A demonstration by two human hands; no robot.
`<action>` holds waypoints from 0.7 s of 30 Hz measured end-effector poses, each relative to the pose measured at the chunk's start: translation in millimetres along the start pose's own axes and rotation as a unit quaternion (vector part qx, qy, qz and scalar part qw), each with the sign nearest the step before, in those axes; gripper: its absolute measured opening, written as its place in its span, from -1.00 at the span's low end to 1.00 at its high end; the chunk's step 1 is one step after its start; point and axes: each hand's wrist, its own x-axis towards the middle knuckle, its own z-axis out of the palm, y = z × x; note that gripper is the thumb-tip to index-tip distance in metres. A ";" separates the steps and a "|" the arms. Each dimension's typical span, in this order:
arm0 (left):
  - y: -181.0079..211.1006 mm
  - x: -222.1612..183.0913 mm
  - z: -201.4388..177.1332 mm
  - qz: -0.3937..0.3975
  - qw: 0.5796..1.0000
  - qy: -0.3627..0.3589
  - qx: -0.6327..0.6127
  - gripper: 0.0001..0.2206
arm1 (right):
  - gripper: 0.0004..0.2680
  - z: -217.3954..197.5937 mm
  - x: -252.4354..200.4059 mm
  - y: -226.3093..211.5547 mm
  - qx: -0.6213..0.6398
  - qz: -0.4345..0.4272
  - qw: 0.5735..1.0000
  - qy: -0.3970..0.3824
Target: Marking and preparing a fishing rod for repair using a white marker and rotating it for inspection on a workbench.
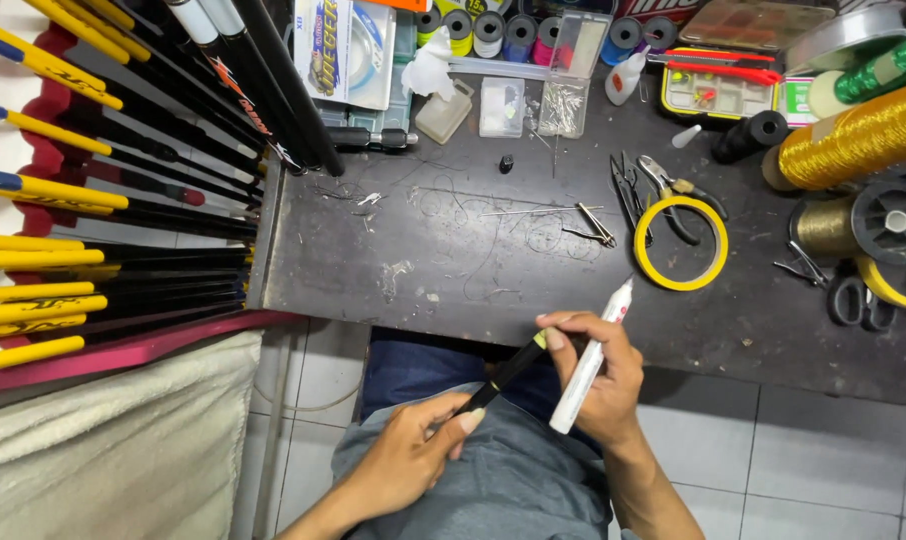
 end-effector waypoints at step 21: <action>-36.1 -16.8 23.7 0.179 0.912 0.195 0.314 -0.65 | -0.93 -4.0 -12.9 7.2 0.077 -0.064 0.995 0.029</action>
